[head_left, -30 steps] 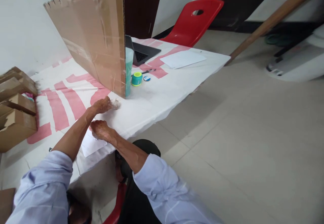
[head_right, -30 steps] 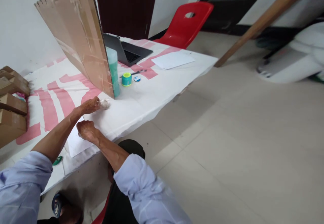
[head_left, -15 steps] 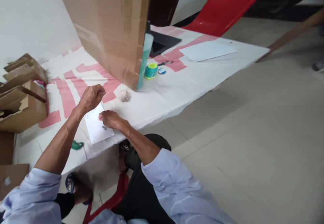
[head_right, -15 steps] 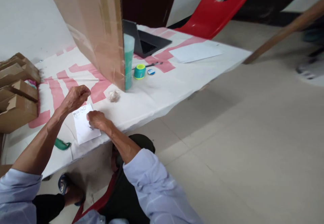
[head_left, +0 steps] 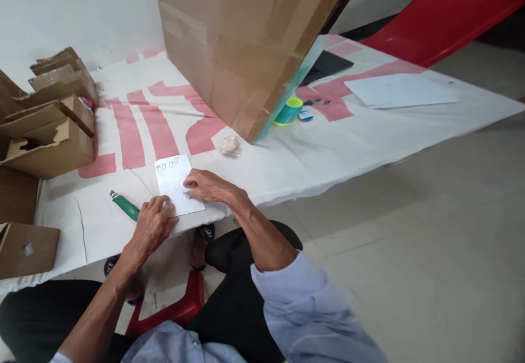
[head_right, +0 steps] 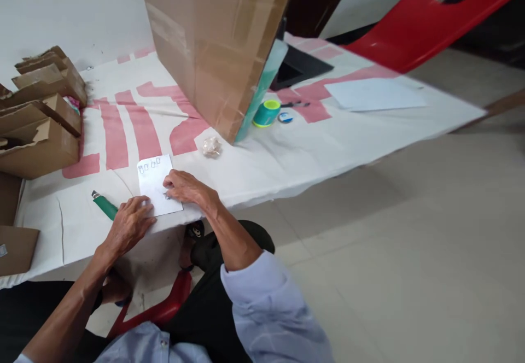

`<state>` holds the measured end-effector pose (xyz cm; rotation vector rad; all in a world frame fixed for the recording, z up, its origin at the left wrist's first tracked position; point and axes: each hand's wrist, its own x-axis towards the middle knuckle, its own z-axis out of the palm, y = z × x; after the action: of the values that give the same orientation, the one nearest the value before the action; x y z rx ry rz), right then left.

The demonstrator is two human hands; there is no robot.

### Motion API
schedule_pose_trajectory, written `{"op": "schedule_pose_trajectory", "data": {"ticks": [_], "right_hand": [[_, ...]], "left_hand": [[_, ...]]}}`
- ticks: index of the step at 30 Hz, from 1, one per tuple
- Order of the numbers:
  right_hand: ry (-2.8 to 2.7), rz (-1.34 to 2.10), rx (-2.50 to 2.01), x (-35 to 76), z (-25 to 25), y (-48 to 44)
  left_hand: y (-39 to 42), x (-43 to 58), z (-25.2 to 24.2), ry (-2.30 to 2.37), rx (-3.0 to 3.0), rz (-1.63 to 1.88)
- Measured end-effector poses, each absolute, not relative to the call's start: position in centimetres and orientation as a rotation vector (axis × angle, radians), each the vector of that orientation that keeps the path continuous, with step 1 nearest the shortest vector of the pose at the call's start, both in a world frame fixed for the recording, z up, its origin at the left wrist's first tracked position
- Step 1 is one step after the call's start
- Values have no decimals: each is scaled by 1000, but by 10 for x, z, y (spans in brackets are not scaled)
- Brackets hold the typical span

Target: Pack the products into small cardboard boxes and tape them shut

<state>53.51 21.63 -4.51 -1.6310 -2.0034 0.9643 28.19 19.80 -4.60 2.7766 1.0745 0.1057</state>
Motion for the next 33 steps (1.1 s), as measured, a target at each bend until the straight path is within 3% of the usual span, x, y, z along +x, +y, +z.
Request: {"op": "schedule_pose_trajectory", "data": {"ticks": [15, 28, 33], "right_hand": [[-1980, 1012, -1646, 531, -48, 214], [-1480, 1399, -1378, 548, -57, 218], [-1292, 1659, -1116, 544, -44, 212]], "left_hand": [[193, 282, -53, 1089, 2681, 190], [195, 285, -49, 1104, 2624, 186], [206, 281, -45, 1184, 2464, 407]]}}
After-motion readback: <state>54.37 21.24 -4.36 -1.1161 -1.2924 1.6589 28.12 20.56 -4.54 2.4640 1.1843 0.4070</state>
